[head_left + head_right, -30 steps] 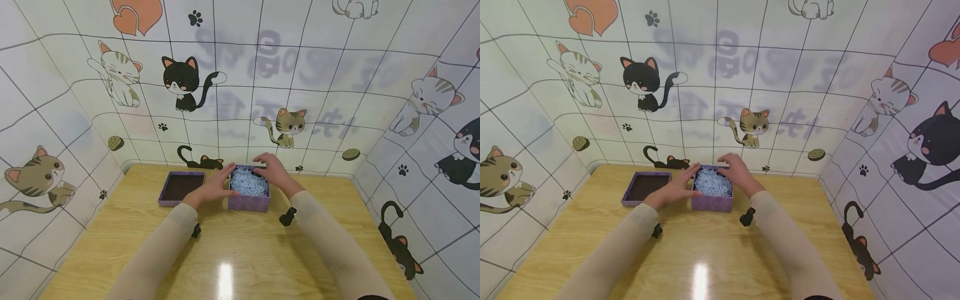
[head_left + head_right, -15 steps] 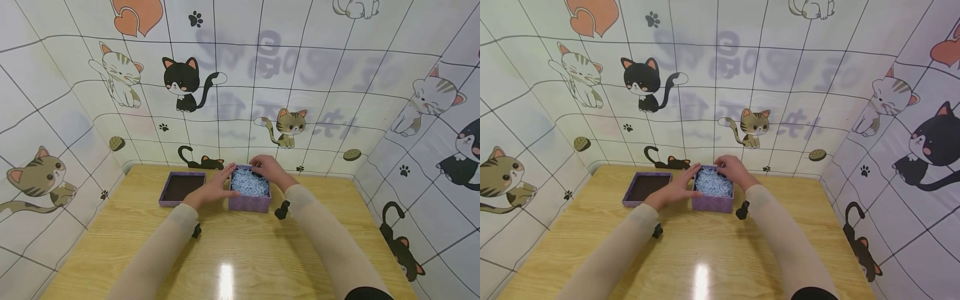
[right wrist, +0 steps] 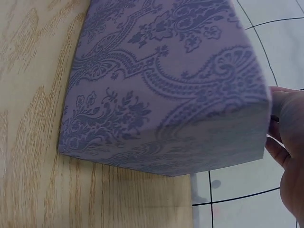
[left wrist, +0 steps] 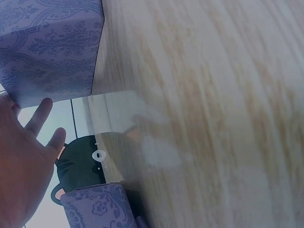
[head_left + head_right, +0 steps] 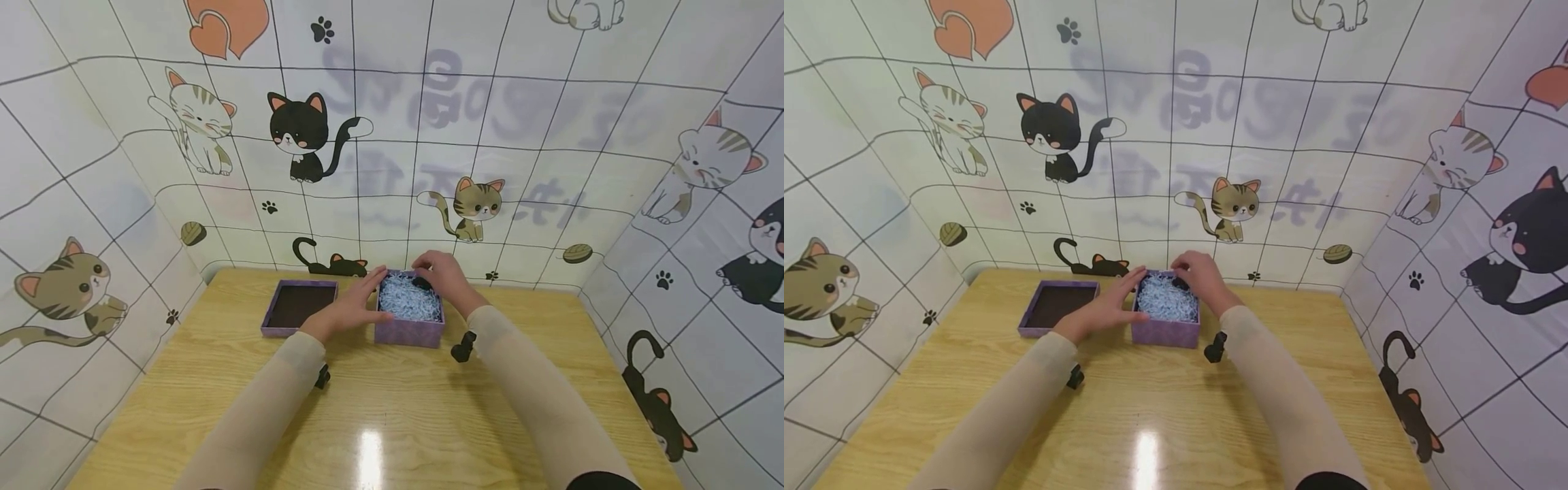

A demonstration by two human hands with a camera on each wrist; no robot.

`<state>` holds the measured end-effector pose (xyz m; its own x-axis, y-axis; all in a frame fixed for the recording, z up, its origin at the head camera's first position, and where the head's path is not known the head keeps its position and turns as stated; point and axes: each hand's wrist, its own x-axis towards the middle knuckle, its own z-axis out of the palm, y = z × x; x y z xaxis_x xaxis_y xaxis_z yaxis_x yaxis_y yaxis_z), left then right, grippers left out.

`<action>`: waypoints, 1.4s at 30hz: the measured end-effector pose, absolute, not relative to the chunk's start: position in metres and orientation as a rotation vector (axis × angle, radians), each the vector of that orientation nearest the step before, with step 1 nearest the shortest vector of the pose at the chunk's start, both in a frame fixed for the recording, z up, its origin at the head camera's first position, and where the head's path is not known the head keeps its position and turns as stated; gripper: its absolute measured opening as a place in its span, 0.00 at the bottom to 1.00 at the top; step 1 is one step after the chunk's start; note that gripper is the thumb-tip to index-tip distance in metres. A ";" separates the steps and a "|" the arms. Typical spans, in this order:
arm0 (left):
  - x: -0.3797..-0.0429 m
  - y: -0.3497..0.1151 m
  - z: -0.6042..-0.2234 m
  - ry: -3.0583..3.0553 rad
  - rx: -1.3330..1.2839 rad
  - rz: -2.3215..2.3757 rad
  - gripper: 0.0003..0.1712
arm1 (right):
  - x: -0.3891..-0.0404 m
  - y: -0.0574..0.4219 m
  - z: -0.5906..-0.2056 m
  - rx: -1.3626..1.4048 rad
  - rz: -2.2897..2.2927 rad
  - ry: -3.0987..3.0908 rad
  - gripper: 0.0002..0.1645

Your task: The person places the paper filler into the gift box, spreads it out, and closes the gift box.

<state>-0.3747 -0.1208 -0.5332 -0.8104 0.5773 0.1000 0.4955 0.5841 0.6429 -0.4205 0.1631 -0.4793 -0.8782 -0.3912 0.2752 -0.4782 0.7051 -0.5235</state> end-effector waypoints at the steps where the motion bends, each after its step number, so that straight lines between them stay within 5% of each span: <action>1: -0.374 -0.121 -0.532 2.682 0.913 1.041 0.67 | -0.419 0.164 -0.478 0.708 0.934 -2.753 0.09; 19: -0.373 -0.120 -0.530 2.680 0.913 1.021 0.67 | -0.386 0.181 -0.472 0.934 0.654 -2.866 0.11; 31: -0.373 -0.122 -0.529 2.669 0.927 1.053 0.68 | -0.373 0.154 -0.463 1.060 1.014 -2.920 0.21; 42: -0.374 -0.122 -0.530 2.676 0.950 1.064 0.68 | -0.392 0.123 -0.472 1.087 0.334 -3.273 0.38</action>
<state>-0.3736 -0.1224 -0.5304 -0.7984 0.5894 0.1229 0.5128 0.5588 0.6518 -0.3922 0.1226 -0.4723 -0.7564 -0.6081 -0.2409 -0.5469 0.7900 -0.2771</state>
